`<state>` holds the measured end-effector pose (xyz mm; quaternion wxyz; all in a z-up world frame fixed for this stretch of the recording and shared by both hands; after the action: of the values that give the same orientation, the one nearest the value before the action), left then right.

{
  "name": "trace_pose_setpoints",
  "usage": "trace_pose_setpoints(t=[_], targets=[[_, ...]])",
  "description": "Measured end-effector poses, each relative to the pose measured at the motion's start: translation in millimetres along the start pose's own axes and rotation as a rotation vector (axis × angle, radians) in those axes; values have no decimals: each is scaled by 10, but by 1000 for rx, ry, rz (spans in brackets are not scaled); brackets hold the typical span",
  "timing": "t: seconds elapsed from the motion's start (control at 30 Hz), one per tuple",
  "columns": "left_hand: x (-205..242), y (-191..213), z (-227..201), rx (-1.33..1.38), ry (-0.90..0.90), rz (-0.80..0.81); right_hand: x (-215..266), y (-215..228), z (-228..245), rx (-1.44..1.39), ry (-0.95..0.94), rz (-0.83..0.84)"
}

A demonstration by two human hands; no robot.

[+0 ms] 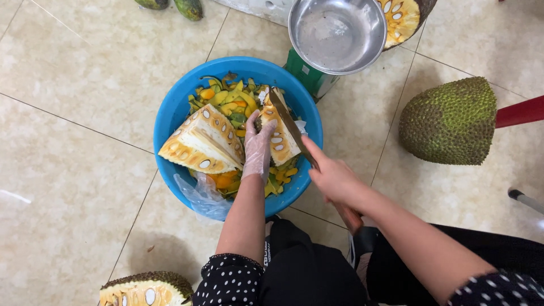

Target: Peeling and cutting a jackfruit into smaller pieces using a cleaver

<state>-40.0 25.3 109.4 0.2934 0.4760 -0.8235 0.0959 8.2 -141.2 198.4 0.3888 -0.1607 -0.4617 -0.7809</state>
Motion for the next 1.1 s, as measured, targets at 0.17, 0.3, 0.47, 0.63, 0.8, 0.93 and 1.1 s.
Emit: trace_pose_setpoints(t=[0.17,0.3,0.47,0.63,0.8,0.93,1.1], targets=[[-39,15,75,50,-13,-3,-75,-53,-106,-131,-18,13],[4,-11,107,100,-17,-13,-31,-190,-256,-288,-10,76],[-218,-71,261,121,-62,-37,-314,-261,-134,-219,36,31],[-250,-3,283,-39,-67,-51,99,-241,-281,-100,-92,45],[-503,-48,429,-31,-81,-36,41,-240,-134,57,-23,43],[-421,4,410,-80,-49,-37,292,-303,-252,-9,-85,80],[-679,-117,587,-75,-55,-50,231,-365,-260,12,-63,48]])
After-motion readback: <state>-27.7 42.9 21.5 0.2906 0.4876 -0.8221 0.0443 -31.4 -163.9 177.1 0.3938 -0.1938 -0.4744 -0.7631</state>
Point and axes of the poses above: each hand's wrist, its own x-axis away from the middle knuckle, its own y-axis out of the back of the hand, z = x × y, the point moved 8 cm from there along -x, towards the middle knuckle, and after that the axes turned 9 degrees about -z, right-handed, at the moved point
